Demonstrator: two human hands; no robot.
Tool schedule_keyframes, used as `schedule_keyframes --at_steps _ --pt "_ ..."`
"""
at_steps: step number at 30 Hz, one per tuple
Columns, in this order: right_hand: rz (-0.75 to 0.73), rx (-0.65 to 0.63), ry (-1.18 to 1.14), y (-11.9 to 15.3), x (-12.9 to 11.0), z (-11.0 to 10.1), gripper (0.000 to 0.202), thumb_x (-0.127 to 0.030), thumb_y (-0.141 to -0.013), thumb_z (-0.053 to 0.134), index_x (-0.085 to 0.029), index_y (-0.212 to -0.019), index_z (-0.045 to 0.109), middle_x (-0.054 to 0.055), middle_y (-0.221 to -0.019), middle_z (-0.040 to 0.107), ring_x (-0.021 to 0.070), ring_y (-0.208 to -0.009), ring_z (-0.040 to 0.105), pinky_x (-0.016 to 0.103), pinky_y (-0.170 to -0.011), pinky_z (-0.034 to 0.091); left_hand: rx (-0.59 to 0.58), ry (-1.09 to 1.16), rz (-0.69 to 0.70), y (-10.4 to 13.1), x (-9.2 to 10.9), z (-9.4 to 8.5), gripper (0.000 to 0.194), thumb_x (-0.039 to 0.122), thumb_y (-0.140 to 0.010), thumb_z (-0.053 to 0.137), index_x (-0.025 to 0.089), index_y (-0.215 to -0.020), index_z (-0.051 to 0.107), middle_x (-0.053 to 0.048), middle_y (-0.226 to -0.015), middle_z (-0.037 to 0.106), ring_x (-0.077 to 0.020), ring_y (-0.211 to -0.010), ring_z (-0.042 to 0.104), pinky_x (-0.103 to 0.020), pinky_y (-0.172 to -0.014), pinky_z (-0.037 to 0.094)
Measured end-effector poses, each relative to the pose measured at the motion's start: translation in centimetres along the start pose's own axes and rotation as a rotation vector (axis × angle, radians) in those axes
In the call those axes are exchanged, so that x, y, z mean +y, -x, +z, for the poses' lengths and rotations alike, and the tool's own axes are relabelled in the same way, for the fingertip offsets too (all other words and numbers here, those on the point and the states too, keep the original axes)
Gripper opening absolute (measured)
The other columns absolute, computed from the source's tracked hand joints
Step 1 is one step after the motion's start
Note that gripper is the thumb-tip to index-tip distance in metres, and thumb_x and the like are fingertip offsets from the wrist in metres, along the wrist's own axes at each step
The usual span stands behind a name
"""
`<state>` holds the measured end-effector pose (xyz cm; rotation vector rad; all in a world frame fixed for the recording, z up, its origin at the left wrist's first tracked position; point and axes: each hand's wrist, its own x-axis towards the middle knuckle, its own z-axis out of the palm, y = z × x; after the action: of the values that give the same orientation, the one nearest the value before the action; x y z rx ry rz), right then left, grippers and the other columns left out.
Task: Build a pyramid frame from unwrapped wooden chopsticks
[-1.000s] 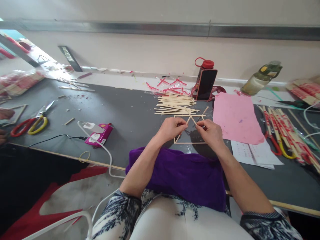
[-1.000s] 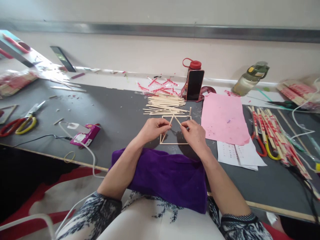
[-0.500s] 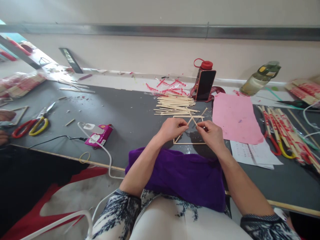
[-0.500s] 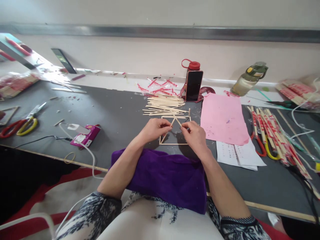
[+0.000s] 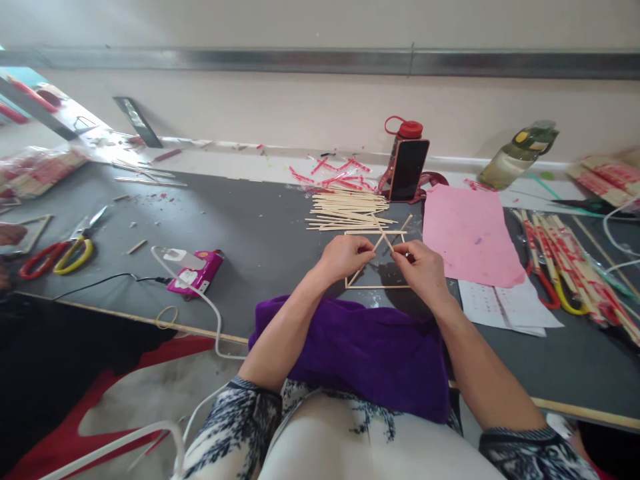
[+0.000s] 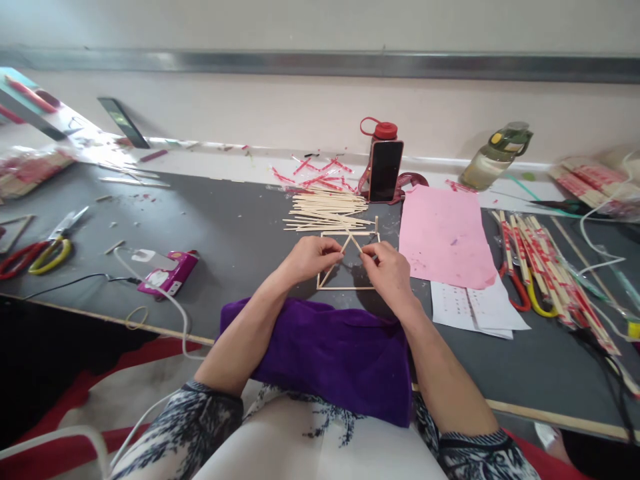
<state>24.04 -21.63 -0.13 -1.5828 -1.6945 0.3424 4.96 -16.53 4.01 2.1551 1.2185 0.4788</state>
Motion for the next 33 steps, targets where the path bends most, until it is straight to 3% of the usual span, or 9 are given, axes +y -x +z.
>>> schedule_keyframes --at_steps 33 --pt "0.011 0.039 -0.018 0.3 -0.23 0.02 0.017 -0.031 -0.083 0.054 -0.022 -0.086 0.068 0.003 -0.083 0.066 0.0157 -0.066 0.058 0.029 -0.064 0.043 0.015 0.048 -0.025 0.01 0.06 0.08 0.022 0.03 -0.075 0.055 0.019 -0.08 0.073 0.0 -0.059 0.064 -0.0115 -0.058 0.055 -0.02 -0.053 0.036"
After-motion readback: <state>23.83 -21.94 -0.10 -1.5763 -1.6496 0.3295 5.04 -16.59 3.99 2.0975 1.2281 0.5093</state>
